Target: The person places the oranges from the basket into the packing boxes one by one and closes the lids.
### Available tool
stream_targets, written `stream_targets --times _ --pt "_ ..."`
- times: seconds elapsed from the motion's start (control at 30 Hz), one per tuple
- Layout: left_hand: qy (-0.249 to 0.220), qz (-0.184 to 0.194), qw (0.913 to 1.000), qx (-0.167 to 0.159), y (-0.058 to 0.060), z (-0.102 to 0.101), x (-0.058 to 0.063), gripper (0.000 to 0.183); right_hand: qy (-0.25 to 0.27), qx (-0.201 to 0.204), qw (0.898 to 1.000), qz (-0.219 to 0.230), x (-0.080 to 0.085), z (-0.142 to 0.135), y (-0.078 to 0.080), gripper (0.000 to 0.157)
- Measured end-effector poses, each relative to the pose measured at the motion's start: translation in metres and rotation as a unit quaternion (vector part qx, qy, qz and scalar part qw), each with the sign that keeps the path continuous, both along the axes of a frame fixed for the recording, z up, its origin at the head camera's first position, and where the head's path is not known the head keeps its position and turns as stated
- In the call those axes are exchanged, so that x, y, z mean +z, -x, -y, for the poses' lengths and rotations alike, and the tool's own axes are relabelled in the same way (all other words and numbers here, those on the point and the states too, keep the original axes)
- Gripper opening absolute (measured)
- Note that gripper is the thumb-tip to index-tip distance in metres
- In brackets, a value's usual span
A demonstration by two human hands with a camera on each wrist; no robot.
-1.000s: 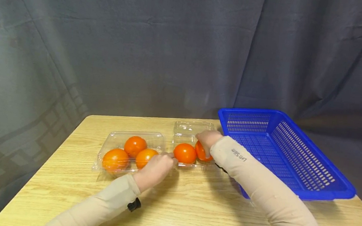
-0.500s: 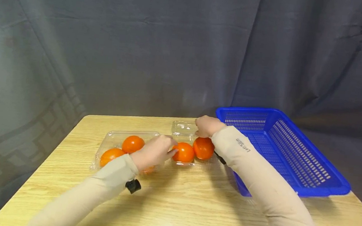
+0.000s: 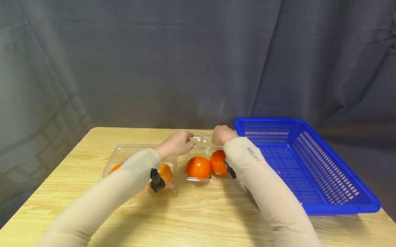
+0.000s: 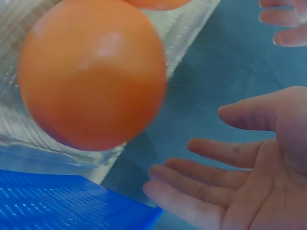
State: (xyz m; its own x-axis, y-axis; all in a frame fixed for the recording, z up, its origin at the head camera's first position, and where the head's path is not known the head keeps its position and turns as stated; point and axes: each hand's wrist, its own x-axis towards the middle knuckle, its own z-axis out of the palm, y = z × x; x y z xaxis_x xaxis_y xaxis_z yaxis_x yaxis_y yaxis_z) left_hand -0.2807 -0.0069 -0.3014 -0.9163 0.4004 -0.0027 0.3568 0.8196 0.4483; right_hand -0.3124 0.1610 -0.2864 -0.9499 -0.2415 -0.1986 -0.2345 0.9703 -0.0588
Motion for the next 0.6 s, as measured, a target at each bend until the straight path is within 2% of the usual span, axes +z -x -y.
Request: stream_targets --times 0.1,0.17,0.23,0.3,0.37,0.4,0.43,0.47,0.53,0.6 --pt "-0.026 0.043 0.9984 0.024 0.009 -0.001 -0.002 0.048 -0.009 -0.020 1.000 0.022 -0.004 0.001 0.004 0.027" --pt "-0.045 0.067 0.9960 0.038 0.013 -0.001 -0.003 0.050 -0.008 -0.027 0.999 0.045 -0.011 -0.001 0.012 0.027" --pt "-0.052 0.079 0.9944 0.047 0.017 -0.001 -0.004 0.052 -0.003 -0.020 0.998 0.056 -0.031 -0.009 0.034 0.029" --pt "-0.060 0.090 0.9927 0.054 0.020 -0.001 -0.006 0.053 0.005 -0.015 0.997 0.072 -0.060 -0.021 0.066 0.031" --pt "-0.070 0.104 0.9903 0.061 0.022 -0.001 -0.008 0.053 0.007 -0.004 0.998 0.066 -0.094 -0.035 0.098 0.031" --pt "-0.073 0.109 0.9893 0.064 0.023 -0.001 -0.009 0.051 0.005 -0.001 0.998 0.056 -0.105 -0.040 0.108 0.031" --pt "-0.075 0.112 0.9885 0.068 0.023 -0.002 -0.011 0.049 -0.002 -0.008 0.998 0.068 -0.099 -0.036 0.101 0.032" --pt "-0.078 0.115 0.9878 0.071 0.024 -0.002 -0.012 0.047 0.003 -0.005 0.998 0.061 -0.101 -0.038 0.101 0.030" --pt "-0.080 0.117 0.9872 0.074 0.025 -0.003 -0.014 0.042 0.010 -0.003 0.998 0.058 -0.083 -0.030 0.075 0.028" --pt "-0.074 0.115 0.9879 0.074 0.026 -0.004 -0.016 0.041 0.017 -0.006 0.998 0.063 -0.081 -0.029 0.072 0.029"
